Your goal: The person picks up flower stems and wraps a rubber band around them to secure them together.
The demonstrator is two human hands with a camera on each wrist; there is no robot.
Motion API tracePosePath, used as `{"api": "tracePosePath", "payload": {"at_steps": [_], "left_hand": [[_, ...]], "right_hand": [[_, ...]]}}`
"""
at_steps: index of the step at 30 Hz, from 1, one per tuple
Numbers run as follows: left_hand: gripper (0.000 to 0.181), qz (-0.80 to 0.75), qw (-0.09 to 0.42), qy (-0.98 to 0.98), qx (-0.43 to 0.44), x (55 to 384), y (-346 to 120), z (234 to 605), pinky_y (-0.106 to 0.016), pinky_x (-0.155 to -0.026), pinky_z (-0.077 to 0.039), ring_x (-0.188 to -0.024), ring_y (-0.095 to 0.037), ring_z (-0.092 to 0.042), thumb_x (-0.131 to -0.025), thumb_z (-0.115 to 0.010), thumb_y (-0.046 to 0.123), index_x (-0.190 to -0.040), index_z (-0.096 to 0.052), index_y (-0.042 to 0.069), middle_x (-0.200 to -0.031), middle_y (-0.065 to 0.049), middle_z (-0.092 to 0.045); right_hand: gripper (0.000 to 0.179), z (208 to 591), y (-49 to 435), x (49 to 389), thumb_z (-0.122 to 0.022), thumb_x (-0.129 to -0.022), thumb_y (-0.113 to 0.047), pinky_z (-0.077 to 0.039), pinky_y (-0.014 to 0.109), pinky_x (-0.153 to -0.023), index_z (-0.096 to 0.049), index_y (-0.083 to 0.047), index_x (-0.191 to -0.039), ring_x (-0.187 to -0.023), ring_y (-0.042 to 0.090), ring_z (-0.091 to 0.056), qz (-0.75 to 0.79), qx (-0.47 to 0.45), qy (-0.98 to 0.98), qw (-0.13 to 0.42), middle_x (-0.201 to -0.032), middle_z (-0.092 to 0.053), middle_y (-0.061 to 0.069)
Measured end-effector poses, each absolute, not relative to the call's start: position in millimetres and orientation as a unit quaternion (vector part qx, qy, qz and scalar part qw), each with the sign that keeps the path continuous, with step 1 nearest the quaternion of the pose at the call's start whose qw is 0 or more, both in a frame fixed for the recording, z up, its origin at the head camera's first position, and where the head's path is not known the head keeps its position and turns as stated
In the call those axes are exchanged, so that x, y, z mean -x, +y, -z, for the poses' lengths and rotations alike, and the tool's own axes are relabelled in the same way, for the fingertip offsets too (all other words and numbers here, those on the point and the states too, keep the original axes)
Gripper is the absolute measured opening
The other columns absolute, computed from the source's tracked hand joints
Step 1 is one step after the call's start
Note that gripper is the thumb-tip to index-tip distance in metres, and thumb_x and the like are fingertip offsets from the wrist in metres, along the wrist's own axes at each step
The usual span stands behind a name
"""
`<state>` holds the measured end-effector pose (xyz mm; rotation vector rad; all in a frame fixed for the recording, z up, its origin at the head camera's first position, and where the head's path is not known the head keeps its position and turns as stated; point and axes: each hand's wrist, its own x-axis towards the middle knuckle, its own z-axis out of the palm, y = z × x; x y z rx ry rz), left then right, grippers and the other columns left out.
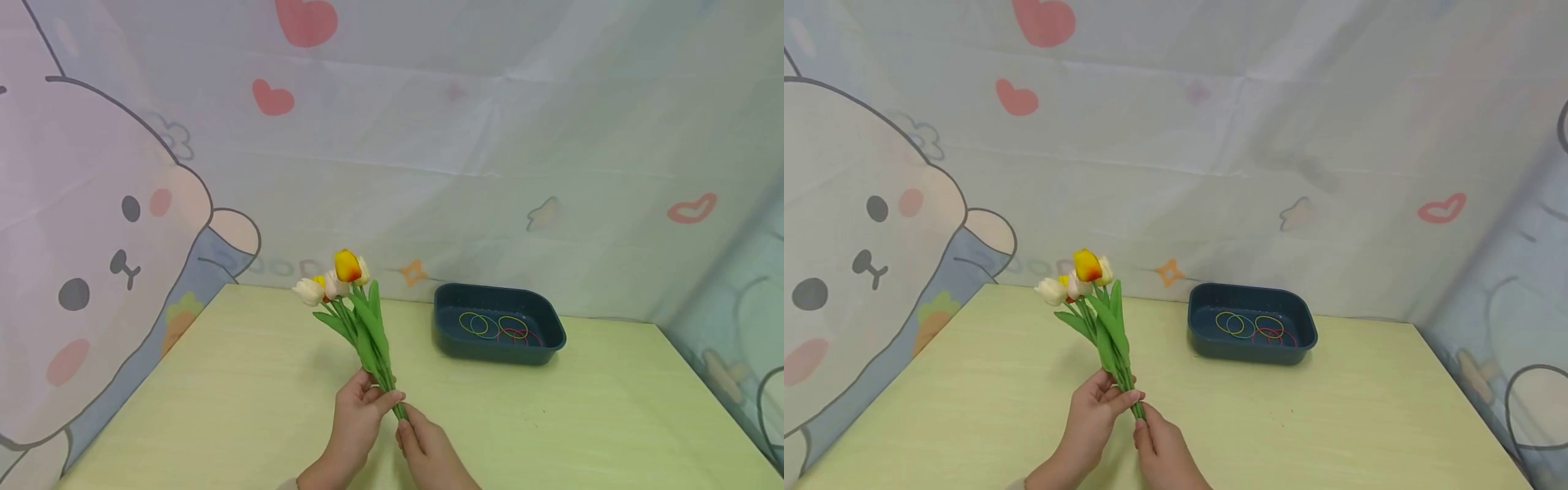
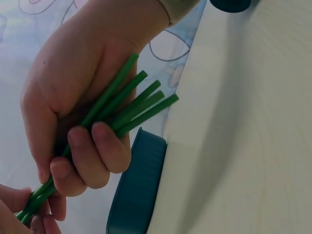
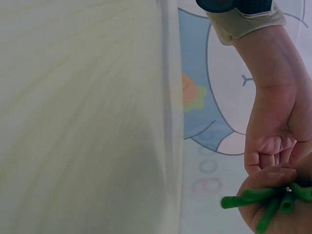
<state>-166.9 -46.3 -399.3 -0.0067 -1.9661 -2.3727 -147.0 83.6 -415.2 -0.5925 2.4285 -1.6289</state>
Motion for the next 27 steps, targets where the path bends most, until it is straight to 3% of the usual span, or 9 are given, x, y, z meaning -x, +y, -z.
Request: {"api": "tracePosePath", "payload": {"at_steps": [7, 12, 17, 21, 27], "left_hand": [[0.036, 0.779, 0.011, -0.627, 0.011, 167, -49, 398, -0.024, -0.079, -0.051, -0.086, -0.01, -0.063, -0.078, -0.068, 0.007, -0.109, -0.053, -0.005, -0.095, -0.006, -0.064], [0.037, 0.798, -0.016, -0.601, 0.04, 167, -53, 394, -0.027, -0.082, -0.05, -0.087, -0.013, -0.064, -0.083, -0.064, 0.018, -0.111, -0.054, -0.005, -0.095, -0.002, -0.065], [0.042, 0.812, -0.059, -0.575, 0.083, 165, -56, 392, -0.031, -0.087, -0.049, -0.092, -0.017, -0.063, -0.089, -0.055, 0.028, -0.112, -0.054, -0.006, -0.098, 0.0, -0.066], [0.041, 0.812, -0.081, -0.569, 0.102, 164, -58, 392, -0.032, -0.088, -0.048, -0.094, -0.018, -0.061, -0.09, -0.052, 0.032, -0.112, -0.055, -0.004, -0.095, 0.0, -0.067], [0.037, 0.8, -0.094, -0.583, 0.108, 166, -61, 392, -0.031, -0.086, -0.049, -0.097, -0.016, -0.058, -0.09, -0.052, 0.034, -0.108, -0.059, 0.002, -0.088, 0.002, -0.067]], "right_hand": [[0.031, 415, 86, 145, -0.034, -0.099, -0.026, -0.031, 0.017, -0.044, -0.046, -0.003, -0.117, -0.05, 0.003, -0.031, 0.557, 0.2, 0.801, 0.088, -0.065, -0.035, -0.004], [0.032, 412, 92, 146, -0.034, -0.098, -0.034, -0.032, 0.02, -0.045, -0.048, -0.007, -0.109, -0.049, 0.008, -0.035, 0.624, 0.172, 0.749, 0.142, -0.061, -0.037, -0.001], [0.039, 410, 96, 147, -0.035, -0.098, -0.034, -0.032, 0.019, -0.048, -0.043, 0.004, -0.096, -0.052, 0.01, -0.034, 0.662, 0.181, 0.706, 0.175, -0.063, -0.035, 0.001], [0.039, 410, 98, 149, -0.034, -0.098, -0.033, -0.029, 0.018, -0.048, -0.042, 0.006, -0.099, -0.052, 0.009, -0.031, 0.677, 0.2, 0.681, 0.194, -0.065, -0.033, 0.001], [0.034, 407, 103, 149, -0.034, -0.098, -0.034, -0.028, 0.019, -0.05, -0.044, -0.003, -0.106, -0.054, 0.01, -0.03, 0.676, 0.213, 0.666, 0.234, -0.067, -0.034, 0.001]]}}
